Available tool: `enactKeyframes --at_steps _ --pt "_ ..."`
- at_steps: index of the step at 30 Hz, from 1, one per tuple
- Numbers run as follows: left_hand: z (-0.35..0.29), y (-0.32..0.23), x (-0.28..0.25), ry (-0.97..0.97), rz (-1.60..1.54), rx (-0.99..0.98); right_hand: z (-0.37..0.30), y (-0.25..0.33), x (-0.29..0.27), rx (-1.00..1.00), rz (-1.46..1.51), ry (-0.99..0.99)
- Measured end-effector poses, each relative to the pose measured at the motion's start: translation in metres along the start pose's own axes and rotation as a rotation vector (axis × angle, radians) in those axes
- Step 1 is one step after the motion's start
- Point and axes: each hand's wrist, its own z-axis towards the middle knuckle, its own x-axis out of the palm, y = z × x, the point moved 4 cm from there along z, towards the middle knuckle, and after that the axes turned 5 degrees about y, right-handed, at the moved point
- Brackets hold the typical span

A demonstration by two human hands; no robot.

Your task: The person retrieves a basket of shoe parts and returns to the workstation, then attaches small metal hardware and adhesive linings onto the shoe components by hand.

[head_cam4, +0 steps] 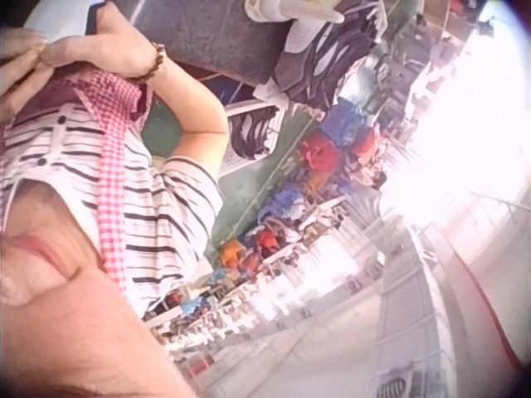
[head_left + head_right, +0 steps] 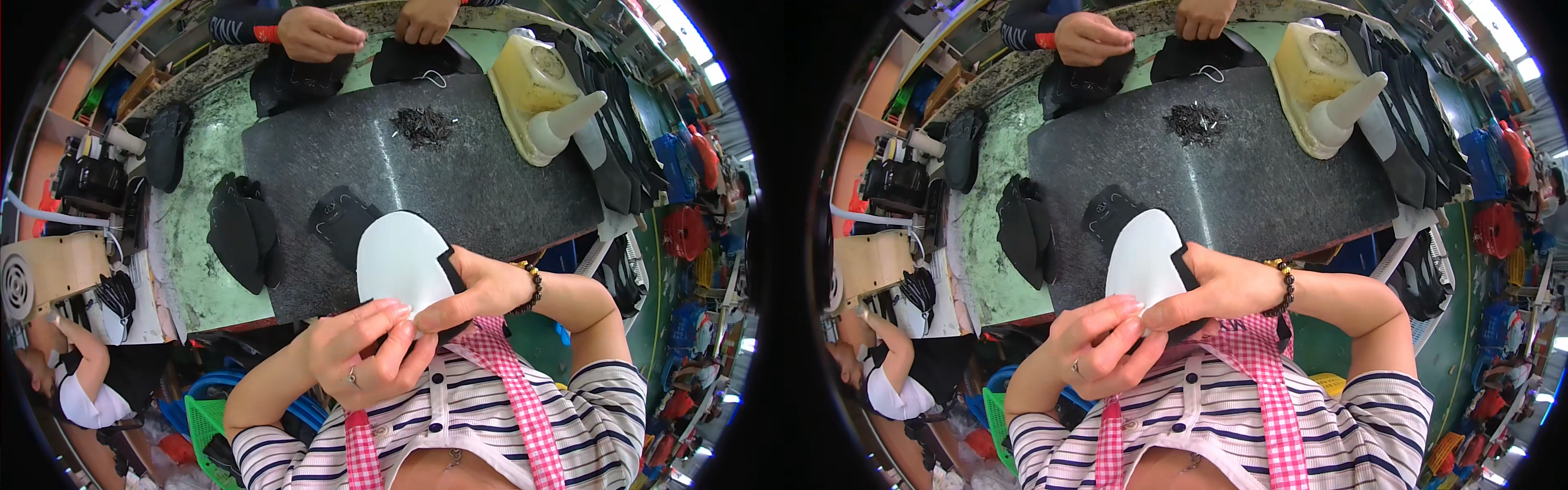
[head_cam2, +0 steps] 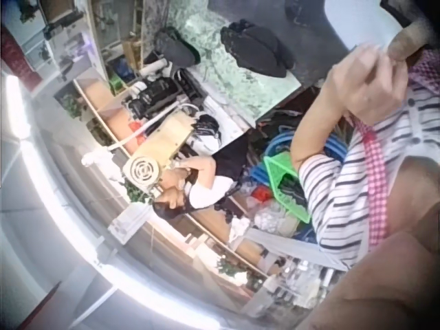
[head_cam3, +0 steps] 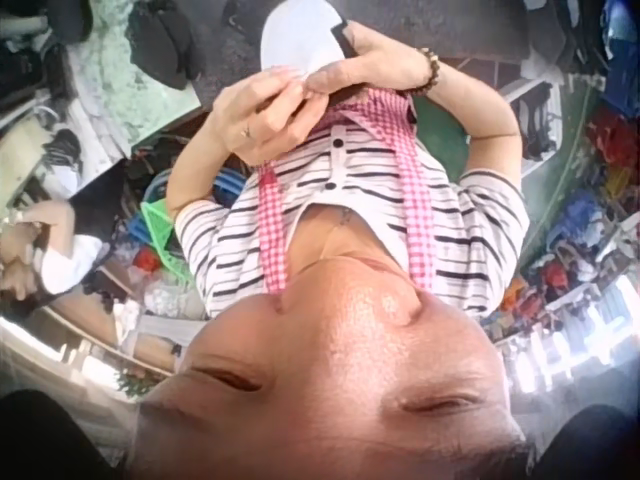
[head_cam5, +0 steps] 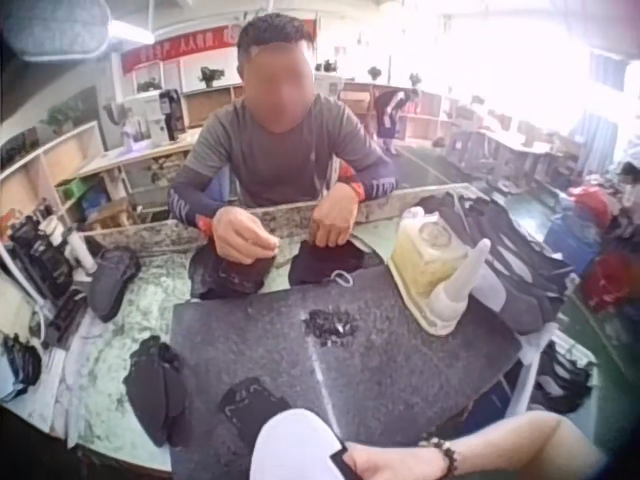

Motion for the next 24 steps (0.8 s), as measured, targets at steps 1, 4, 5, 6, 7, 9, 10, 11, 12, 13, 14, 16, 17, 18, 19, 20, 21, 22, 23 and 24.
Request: enactKeyframes --at_steps 1,4,5,6,7,9,10,11,12,13,14,16,17,18,19,20,21,22,23,24 --pt "0.001 -0.001 -0.001 0.009 -0.023 -0.034 0.000 -0.001 0.002 0.053 0.062 0.025" --pt "-0.002 -0.002 -0.003 0.017 -0.128 -0.119 -0.007 -0.011 0.007 0.218 0.237 0.098" --pt "-0.001 -0.001 -0.005 0.007 -0.192 -0.163 -0.011 -0.013 0.008 0.296 0.309 0.133" --pt "-0.001 0.002 -0.009 0.023 -0.226 -0.196 -0.007 -0.007 0.003 0.243 0.207 0.228" --pt "-0.015 0.009 -0.008 0.007 -0.279 -0.288 -0.001 -0.009 -0.026 0.168 0.111 0.424" --pt "-0.040 0.042 0.007 -0.134 -0.207 -0.777 0.015 0.009 -0.097 -0.226 -0.542 -0.247" --pt "-0.057 0.061 0.023 -0.239 -0.343 -1.024 0.018 0.024 -0.117 -0.263 -1.032 -0.637" --pt "-0.075 0.077 0.041 -0.339 -0.498 -1.264 0.020 0.017 -0.137 -0.361 -1.352 -0.793" --pt "-0.080 0.083 0.043 -0.281 -0.234 -1.150 0.025 0.010 -0.150 -0.344 -1.351 -0.795" --pt "-0.079 0.081 0.043 -0.220 0.024 -1.038 0.028 0.004 -0.158 -0.351 -1.349 -0.777" --pt "-0.073 0.076 0.035 -0.107 0.257 -0.922 0.034 -0.001 -0.162 -0.354 -1.332 -0.753" --pt "-0.066 0.067 0.034 -0.065 0.168 -0.910 0.034 -0.006 -0.163 -0.458 -1.463 -0.716" --pt "-0.062 0.062 0.036 -0.036 0.077 -0.881 0.033 -0.006 -0.163 -0.468 -1.461 -0.696" --pt "-0.061 0.059 0.041 -0.035 0.039 -0.850 0.033 -0.005 -0.163 -0.528 -1.512 -0.699" --pt "-0.062 0.055 0.048 -0.043 -0.065 -0.876 0.033 -0.004 -0.163 -0.588 -1.562 -0.704" --pt "-0.062 0.052 0.058 -0.007 -0.181 -0.904 0.031 -0.003 -0.166 -0.566 -1.498 -0.759" --pt "-0.061 0.049 0.066 0.023 -0.270 -0.927 0.032 0.000 -0.161 -0.579 -1.492 -0.736" --pt "-0.061 0.047 0.074 0.023 -0.354 -0.968 0.031 0.004 -0.156 -0.570 -1.474 -0.789" --pt "-0.060 0.045 0.082 0.023 -0.449 -1.001 0.027 0.004 -0.151 -0.554 -1.459 -0.850" --pt "-0.057 0.045 0.086 0.016 -0.442 -1.009 0.026 0.001 -0.147 -0.530 -1.426 -0.865"
